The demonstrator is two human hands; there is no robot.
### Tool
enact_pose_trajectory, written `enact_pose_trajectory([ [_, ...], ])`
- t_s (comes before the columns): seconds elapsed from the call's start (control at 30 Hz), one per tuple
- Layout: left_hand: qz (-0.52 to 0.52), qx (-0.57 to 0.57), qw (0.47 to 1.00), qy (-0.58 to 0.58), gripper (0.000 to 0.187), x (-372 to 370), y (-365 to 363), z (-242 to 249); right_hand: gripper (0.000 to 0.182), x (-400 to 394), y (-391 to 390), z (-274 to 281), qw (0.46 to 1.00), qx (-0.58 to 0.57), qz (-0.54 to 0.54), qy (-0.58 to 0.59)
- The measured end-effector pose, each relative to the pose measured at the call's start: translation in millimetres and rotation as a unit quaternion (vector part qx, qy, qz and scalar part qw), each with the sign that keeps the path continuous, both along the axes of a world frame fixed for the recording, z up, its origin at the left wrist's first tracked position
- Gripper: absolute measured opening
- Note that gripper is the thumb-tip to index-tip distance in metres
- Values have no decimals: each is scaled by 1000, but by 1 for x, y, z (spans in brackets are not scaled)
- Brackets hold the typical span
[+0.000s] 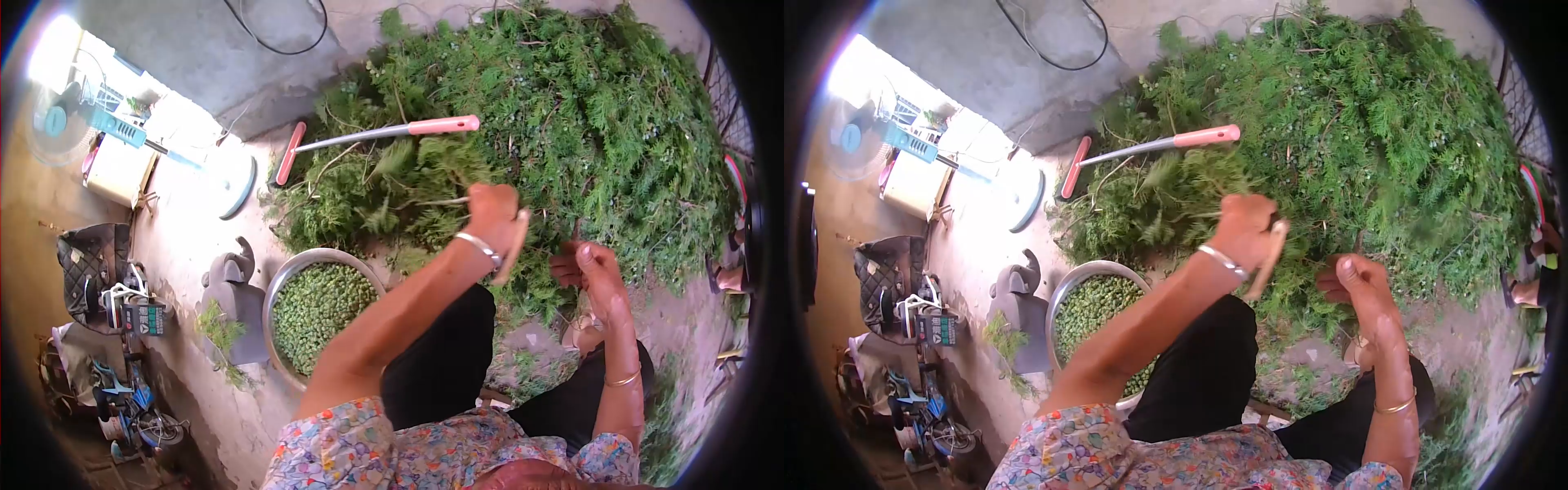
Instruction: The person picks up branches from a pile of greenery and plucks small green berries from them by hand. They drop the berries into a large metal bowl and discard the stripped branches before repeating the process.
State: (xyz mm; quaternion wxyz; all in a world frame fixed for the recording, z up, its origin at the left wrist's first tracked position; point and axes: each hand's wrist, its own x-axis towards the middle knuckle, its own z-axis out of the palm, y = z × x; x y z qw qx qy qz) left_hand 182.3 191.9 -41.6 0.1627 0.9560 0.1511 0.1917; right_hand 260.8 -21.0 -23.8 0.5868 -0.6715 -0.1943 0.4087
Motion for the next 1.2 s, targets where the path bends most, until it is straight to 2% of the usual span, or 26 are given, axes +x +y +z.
enact_pose_trajectory([
  [0.07,28,-40,989,141,26,30,-36,13,67,3,0,1,998,47,-33,10],
  [0.1,29,-40,989,141,26,43,-51,5,68,2,0,12,995,80,-48,16],
  [0.17,128,-288,946,82,23,64,-90,-21,67,19,-17,10,996,42,-61,47],
  [0.23,215,-517,828,23,20,79,-129,-54,66,26,-26,6,994,-1,-77,80],
  [0.3,292,-706,644,-31,17,80,-148,-82,59,24,-31,1,984,-116,-20,-131],
  [0.33,291,-709,642,-28,17,79,-144,-90,56,24,-33,-1,957,-171,11,-236],
  [0.37,199,-769,607,-20,8,74,-135,-101,48,18,-33,-2,963,-167,-3,-210],
  [0.4,106,-819,563,-9,5,65,-126,-116,48,16,-33,-7,963,-172,-6,-207],
  [0.43,-58,-670,740,-34,14,55,-120,-131,46,16,-32,-12,960,-184,21,-211],
  [0.47,-164,-469,860,-114,24,44,-114,-145,45,17,-29,-14,956,-193,48,-216],
  [0.5,-223,-321,919,-46,32,41,-103,-141,44,14,-23,-2,951,-213,55,-219],
  [0.53,-245,-270,931,4,34,37,-93,-122,44,15,-23,-4,951,-213,53,-218],
  [0.6,-299,-160,936,93,39,30,-73,-82,43,18,-22,-7,911,-249,20,-327],
  [0.63,-153,-402,879,204,35,29,-70,-49,43,19,-21,-6,911,-250,21,-327],
  [0.67,9,-606,738,296,32,27,-62,-32,42,19,-19,-4,903,-260,7,-341],
  [0.73,80,-588,791,149,27,21,-40,-28,41,19,-13,-4,896,-265,-5,-357],
  [0.77,83,-586,792,146,27,20,-23,-30,41,19,-12,-6,908,-245,-24,-339],
  [0.8,139,-687,713,31,24,19,-1,-38,41,19,-10,-8,919,-224,-42,-321],
  [0.87,229,-819,485,-205,19,19,40,-48,40,18,-7,-14,911,-222,-32,-346],
  [0.9,253,-840,425,-226,18,20,51,-36,39,17,-4,-17,902,-224,-23,-369],
  [1.03,265,-827,411,-276,18,44,83,-26,39,12,6,-19,912,-245,6,-329],
  [1.1,307,-795,364,-375,15,57,90,-16,38,8,11,-16,912,-247,20,-328],
  [1.13,308,-797,363,-372,15,61,97,-13,38,10,12,-19,911,-250,19,-327],
  [1.2,264,-753,441,-412,23,61,117,-5,38,13,14,-25,921,-257,17,-293],
])
